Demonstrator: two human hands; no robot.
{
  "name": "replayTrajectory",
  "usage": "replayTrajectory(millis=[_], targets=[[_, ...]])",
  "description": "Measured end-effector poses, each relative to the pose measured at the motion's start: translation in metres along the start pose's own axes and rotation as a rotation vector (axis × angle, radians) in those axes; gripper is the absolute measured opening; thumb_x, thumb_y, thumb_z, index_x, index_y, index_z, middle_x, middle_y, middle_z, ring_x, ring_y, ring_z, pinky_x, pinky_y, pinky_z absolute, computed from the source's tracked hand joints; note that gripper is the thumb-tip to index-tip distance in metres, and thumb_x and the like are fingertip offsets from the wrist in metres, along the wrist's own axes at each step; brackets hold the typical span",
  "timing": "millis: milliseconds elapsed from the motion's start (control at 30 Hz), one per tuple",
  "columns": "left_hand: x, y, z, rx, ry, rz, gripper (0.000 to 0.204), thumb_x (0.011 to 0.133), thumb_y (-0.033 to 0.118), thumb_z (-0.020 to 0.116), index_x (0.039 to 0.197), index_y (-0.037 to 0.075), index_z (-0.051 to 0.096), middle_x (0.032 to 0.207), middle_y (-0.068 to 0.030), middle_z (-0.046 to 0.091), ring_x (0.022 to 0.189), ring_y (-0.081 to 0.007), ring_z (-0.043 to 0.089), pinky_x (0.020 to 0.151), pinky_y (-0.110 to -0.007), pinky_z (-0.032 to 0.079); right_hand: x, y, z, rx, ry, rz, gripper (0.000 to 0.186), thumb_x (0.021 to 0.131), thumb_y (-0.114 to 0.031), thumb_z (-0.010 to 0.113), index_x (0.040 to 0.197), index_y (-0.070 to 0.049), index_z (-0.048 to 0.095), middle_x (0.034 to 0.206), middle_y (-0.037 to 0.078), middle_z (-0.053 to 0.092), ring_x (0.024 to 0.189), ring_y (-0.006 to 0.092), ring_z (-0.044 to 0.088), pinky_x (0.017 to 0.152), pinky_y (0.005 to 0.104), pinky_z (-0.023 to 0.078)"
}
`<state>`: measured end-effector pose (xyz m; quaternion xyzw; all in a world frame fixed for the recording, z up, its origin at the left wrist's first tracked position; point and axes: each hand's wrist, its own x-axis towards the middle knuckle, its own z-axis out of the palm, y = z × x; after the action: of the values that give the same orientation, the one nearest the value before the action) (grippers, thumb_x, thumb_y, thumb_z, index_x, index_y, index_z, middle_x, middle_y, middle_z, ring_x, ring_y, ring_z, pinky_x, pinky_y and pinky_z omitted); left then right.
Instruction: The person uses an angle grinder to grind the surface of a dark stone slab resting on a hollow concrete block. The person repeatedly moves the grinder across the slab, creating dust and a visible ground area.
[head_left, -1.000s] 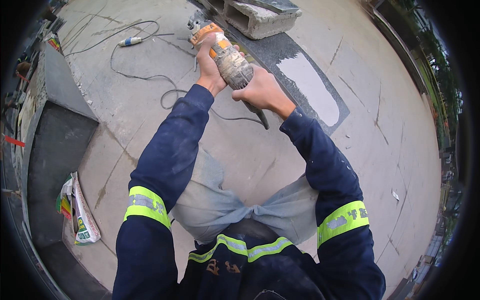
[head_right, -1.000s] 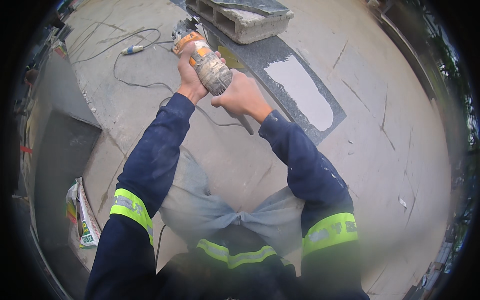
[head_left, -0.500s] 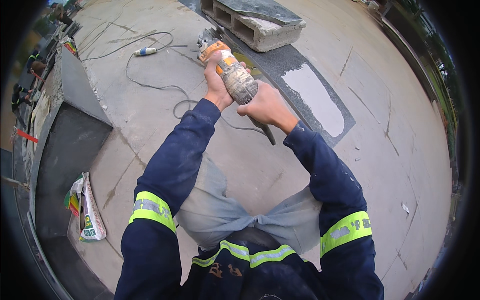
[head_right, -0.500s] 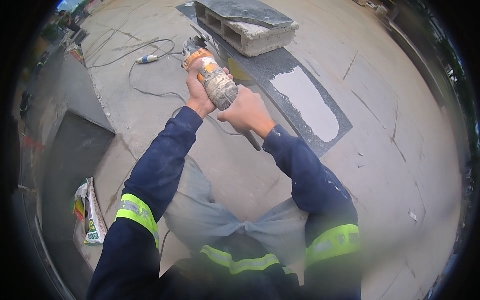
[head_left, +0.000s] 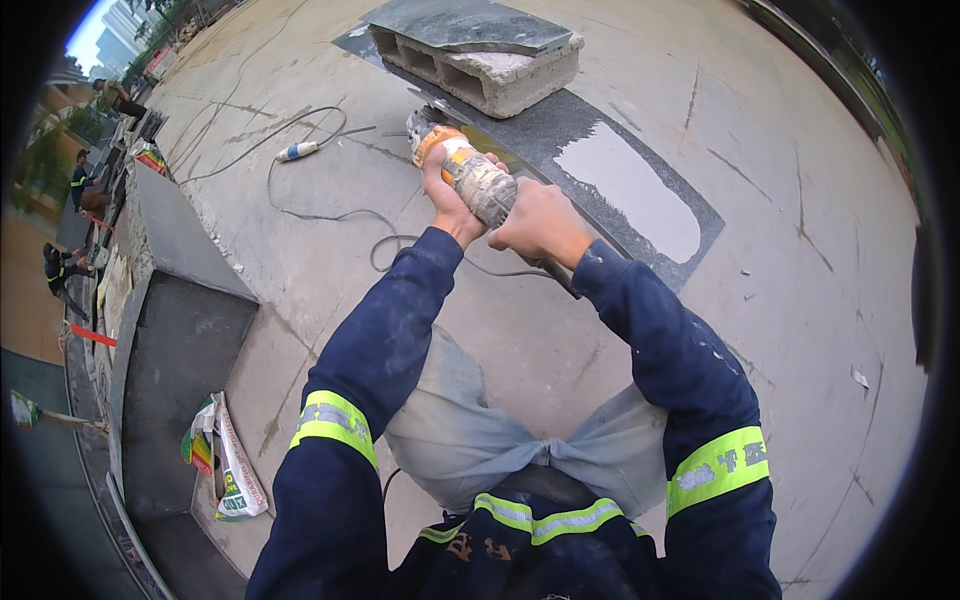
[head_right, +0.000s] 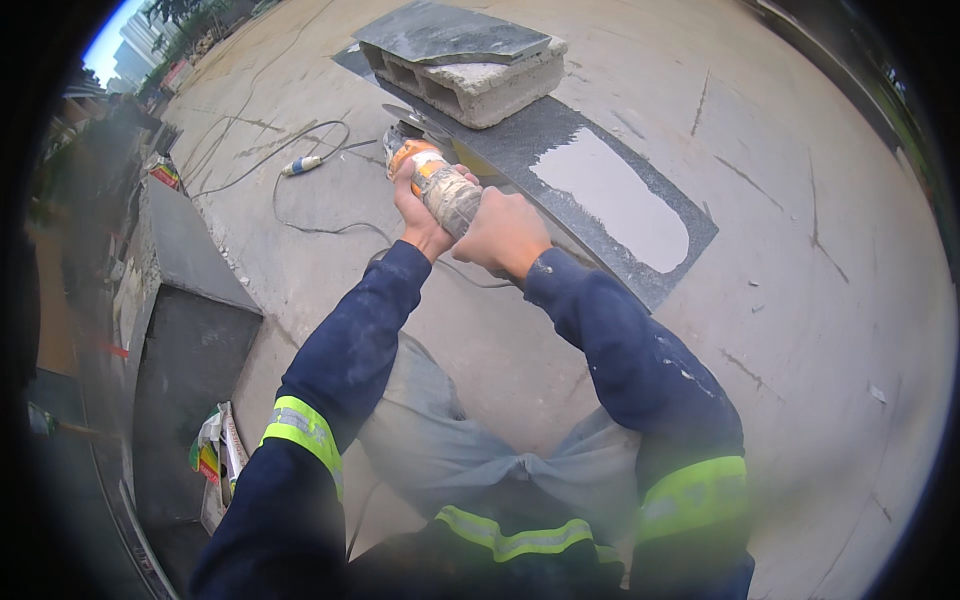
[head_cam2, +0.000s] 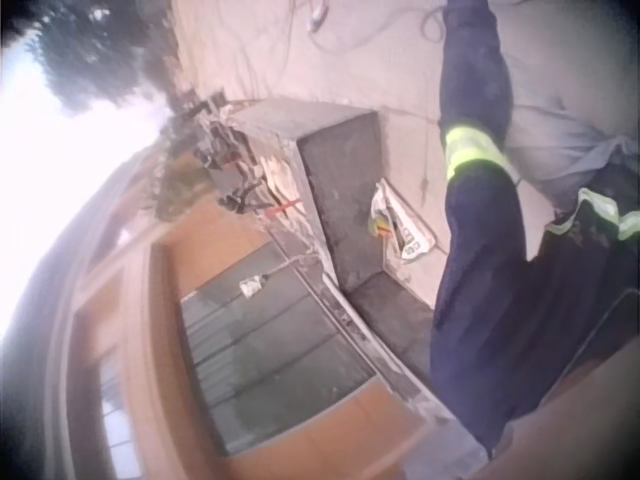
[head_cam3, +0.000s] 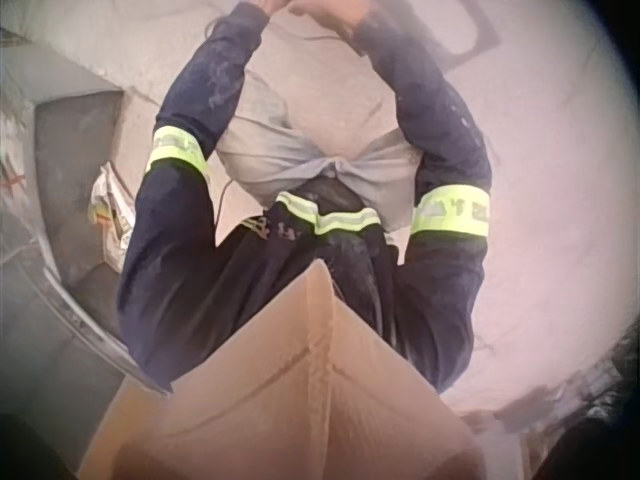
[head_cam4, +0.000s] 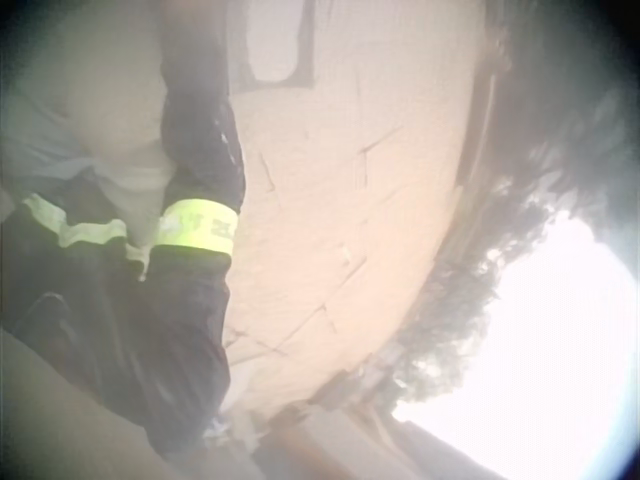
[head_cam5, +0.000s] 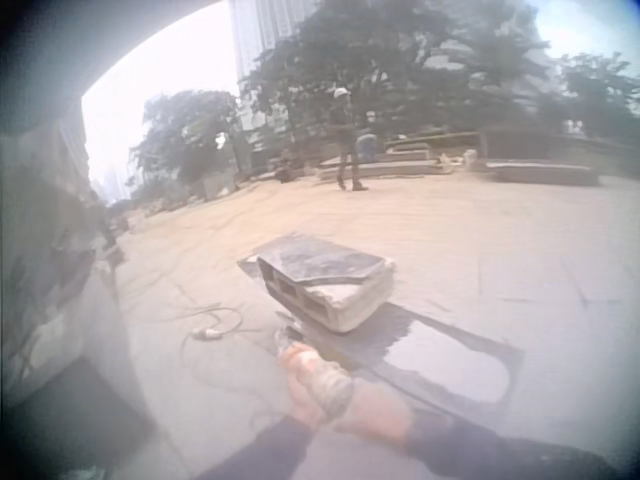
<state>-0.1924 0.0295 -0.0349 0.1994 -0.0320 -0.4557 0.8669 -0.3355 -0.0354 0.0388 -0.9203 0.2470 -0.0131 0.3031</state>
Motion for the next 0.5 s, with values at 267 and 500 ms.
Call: replayTrajectory(millis=[267, 500], targets=[[0.004, -0.002, -0.002, 0.019, 0.017, 0.032, 0.058, 0.077, 0.055, 0.06, 0.097, 0.003, 0.048, 0.083, -0.0113, 0.055, 0.079, -0.0273, 0.058, 0.072, -0.041, 0.054, 0.009, 0.007, 0.002, -0.007, -0.006, -0.007, 0.058, 0.058, -0.03, 0.081, 0.099, 0.004, 0.06, 0.09, 0.022, 0.068, 0.086, 0.0328, 0.069, 0.078, 0.0356, 0.056], [0.006, -0.001, -0.004, 0.043, 0.03, 0.052, 0.056, 0.076, 0.054, 0.061, 0.098, 0.004, 0.047, 0.084, -0.0117, 0.056, 0.078, -0.0276, 0.059, 0.071, -0.041, 0.054, 0.014, 0.009, 0.005, 0.002, -0.007, -0.006, 0.059, 0.058, -0.033, 0.082, 0.098, 0.005, 0.061, 0.09, 0.023, 0.068, 0.085, 0.0329, 0.069, 0.078, 0.0351, 0.056]])
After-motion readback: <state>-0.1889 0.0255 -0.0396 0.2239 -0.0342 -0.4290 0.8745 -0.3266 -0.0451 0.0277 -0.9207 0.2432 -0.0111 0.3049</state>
